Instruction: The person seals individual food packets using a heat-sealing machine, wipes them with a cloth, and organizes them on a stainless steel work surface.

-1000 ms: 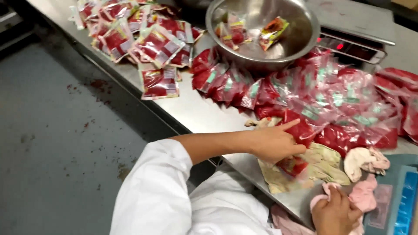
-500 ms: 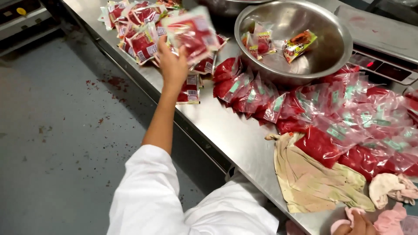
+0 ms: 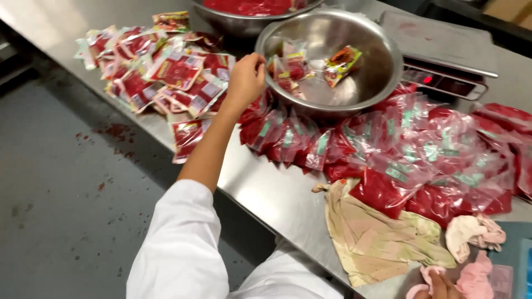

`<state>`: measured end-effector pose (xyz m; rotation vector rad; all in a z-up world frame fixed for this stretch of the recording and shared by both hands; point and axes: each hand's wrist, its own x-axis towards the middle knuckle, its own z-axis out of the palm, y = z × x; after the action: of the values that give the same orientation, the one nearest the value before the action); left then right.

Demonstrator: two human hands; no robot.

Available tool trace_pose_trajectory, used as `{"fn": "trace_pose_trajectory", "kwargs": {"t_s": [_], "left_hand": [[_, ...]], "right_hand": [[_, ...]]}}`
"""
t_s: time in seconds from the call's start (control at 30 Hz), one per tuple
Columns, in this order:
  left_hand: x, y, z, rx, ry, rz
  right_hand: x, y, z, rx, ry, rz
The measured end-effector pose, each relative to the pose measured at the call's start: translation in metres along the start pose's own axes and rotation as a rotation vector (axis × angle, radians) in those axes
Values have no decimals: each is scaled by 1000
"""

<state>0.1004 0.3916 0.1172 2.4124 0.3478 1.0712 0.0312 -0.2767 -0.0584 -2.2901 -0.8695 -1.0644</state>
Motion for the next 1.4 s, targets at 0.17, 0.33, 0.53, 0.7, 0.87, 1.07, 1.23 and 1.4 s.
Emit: {"fn": "trace_pose_trajectory", "kwargs": {"t_s": [0.17, 0.33, 0.53, 0.7, 0.87, 1.07, 1.23, 1.4], "left_hand": [[81, -50, 104, 482, -381, -168], [117, -38, 137, 697, -688, -324], [102, -20, 128, 700, -640, -101], [94, 11, 105, 739, -503, 255], [99, 86, 53, 696, -182, 595], [30, 254, -44, 587, -282, 709], [-68, 297, -26, 404, -566, 752], [-168, 284, 24, 145, -468, 939]], "right_hand": [[13, -24, -14, -211, -5, 33], [37, -13, -44, -268, -144, 356], [36, 32, 2, -164, -92, 221], [58, 1, 0, -252, -653, 584], [122, -24, -28, -248, -857, 689], [209, -64, -48, 417, -596, 531], [191, -51, 9, 881, -297, 715], [134, -33, 19, 711, -330, 851]]}}
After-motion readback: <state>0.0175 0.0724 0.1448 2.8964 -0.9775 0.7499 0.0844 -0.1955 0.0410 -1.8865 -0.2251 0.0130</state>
